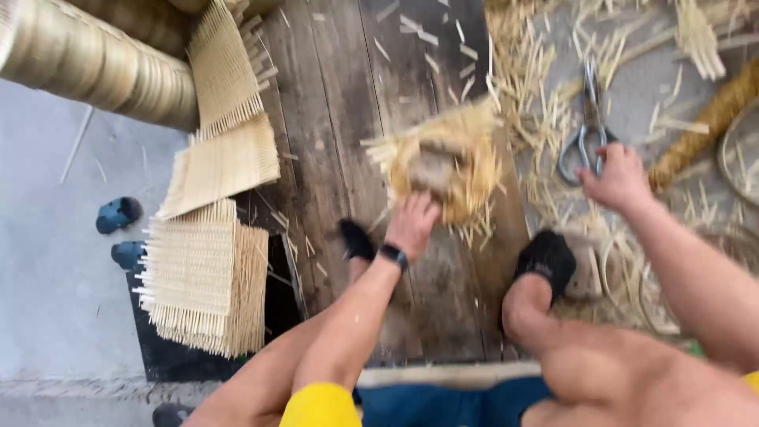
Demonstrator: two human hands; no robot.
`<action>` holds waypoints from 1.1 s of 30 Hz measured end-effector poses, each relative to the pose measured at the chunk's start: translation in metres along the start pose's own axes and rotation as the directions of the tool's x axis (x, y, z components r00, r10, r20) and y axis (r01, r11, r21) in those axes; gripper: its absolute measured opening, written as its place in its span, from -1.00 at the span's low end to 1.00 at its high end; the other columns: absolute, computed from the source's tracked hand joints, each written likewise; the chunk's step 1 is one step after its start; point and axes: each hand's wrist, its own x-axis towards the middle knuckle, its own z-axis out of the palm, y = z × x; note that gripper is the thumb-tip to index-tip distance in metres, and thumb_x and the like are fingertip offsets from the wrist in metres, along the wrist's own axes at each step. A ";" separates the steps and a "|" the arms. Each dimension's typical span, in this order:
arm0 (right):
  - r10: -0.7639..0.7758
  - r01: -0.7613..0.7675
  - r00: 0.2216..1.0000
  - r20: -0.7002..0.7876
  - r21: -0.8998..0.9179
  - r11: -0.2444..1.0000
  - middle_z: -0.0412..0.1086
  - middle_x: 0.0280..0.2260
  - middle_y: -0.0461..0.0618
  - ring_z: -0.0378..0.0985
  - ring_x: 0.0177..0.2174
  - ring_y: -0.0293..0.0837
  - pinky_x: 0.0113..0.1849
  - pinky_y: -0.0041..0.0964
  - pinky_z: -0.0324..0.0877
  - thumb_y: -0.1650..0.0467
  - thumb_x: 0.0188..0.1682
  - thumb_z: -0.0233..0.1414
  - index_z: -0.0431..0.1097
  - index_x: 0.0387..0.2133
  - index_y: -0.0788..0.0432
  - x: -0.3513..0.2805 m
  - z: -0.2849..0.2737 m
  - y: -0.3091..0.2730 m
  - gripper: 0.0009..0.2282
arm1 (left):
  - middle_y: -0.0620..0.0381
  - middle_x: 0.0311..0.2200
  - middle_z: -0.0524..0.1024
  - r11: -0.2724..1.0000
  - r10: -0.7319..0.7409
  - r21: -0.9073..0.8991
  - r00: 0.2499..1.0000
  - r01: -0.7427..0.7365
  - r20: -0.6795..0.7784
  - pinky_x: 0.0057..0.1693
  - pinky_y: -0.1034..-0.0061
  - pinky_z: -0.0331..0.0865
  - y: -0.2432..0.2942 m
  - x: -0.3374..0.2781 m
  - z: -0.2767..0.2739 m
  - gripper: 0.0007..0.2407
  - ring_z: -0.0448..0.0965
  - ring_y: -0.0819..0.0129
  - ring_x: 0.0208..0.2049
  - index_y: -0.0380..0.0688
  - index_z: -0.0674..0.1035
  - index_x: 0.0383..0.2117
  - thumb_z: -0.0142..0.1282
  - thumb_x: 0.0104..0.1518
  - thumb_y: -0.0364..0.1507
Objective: Assembling and trimming circular bamboo basket lids using a wooden mold and scissors.
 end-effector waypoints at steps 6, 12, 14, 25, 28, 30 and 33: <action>0.225 -0.225 0.974 -0.003 0.047 0.973 0.35 0.00 0.49 0.47 -0.04 0.37 -0.02 0.08 0.38 0.23 -0.34 0.46 0.17 0.12 0.46 0.014 0.006 -0.008 -0.16 | -0.11 0.09 0.35 0.701 -0.653 -0.242 0.740 0.671 0.159 0.28 0.07 0.25 0.002 0.057 -0.025 -0.37 0.34 0.05 0.16 -0.16 0.36 0.08 0.28 -0.12 -0.11; 0.351 -0.359 0.929 0.116 0.055 0.932 0.48 -0.13 0.49 0.55 -0.11 0.28 0.00 0.03 0.44 0.37 -0.27 0.36 0.42 -0.07 0.50 0.024 -0.001 -0.002 -0.47 | -0.09 0.27 0.20 0.406 -0.874 0.088 0.358 0.910 0.328 0.17 -0.36 0.05 0.023 0.107 0.015 -0.08 0.06 -0.37 0.26 0.13 0.27 0.30 0.38 -0.31 0.10; 0.361 -0.395 0.912 0.197 0.178 0.901 0.50 -0.17 0.43 0.58 -0.15 0.22 -0.05 0.01 0.47 0.38 -0.26 0.31 0.45 -0.09 0.50 0.020 0.035 0.044 -0.51 | -0.04 0.26 0.22 0.463 -0.849 0.080 0.416 0.883 0.326 0.20 -0.36 0.06 0.019 0.093 0.015 -0.14 0.06 -0.35 0.27 0.17 0.31 0.28 0.36 -0.30 0.03; 0.367 -0.444 0.887 0.280 0.300 0.844 0.49 -0.37 0.25 0.58 -0.37 0.07 -0.31 0.01 0.51 0.09 -0.06 0.24 0.43 -0.15 0.42 -0.056 -0.053 -0.059 -0.45 | -0.04 0.24 0.27 0.846 -0.498 -0.060 0.825 0.530 0.268 0.24 -0.32 0.12 0.030 0.098 0.013 -0.30 0.10 -0.34 0.27 0.15 0.43 0.23 0.28 -0.20 -0.10; 0.161 -0.181 0.968 0.194 0.095 0.979 0.44 -0.26 0.29 0.55 -0.24 0.14 -0.21 0.06 0.49 -0.03 -0.07 0.15 0.41 -0.11 0.38 -0.064 -0.037 -0.050 -0.36 | 0.01 0.28 0.25 0.823 -0.506 -0.069 0.782 0.564 0.363 0.28 -0.29 0.08 0.035 0.092 0.010 -0.31 0.06 -0.35 0.32 0.21 0.40 0.26 0.25 -0.15 -0.08; -0.125 0.131 0.991 0.044 -0.196 0.972 0.35 -0.13 0.29 0.44 -0.10 0.15 -0.07 0.04 0.41 -0.05 -0.13 0.13 0.39 -0.06 0.34 -0.045 -0.025 -0.049 -0.32 | -0.03 0.31 0.16 0.807 -0.536 -0.037 0.757 0.589 0.373 0.29 -0.38 -0.04 0.034 0.099 0.018 -0.32 0.00 -0.36 0.31 0.28 0.36 0.27 0.22 -0.11 -0.04; -0.193 0.191 0.981 0.035 -0.395 0.899 0.36 -0.13 0.24 0.44 -0.07 0.11 -0.01 -0.03 0.42 -0.04 -0.14 0.11 0.40 -0.09 0.30 -0.041 -0.028 -0.090 -0.36 | -0.06 0.34 0.11 0.796 -0.556 -0.002 0.732 0.606 0.394 0.26 -0.45 -0.11 0.054 0.090 0.031 -0.35 -0.05 -0.39 0.32 0.33 0.34 0.28 0.20 -0.06 -0.03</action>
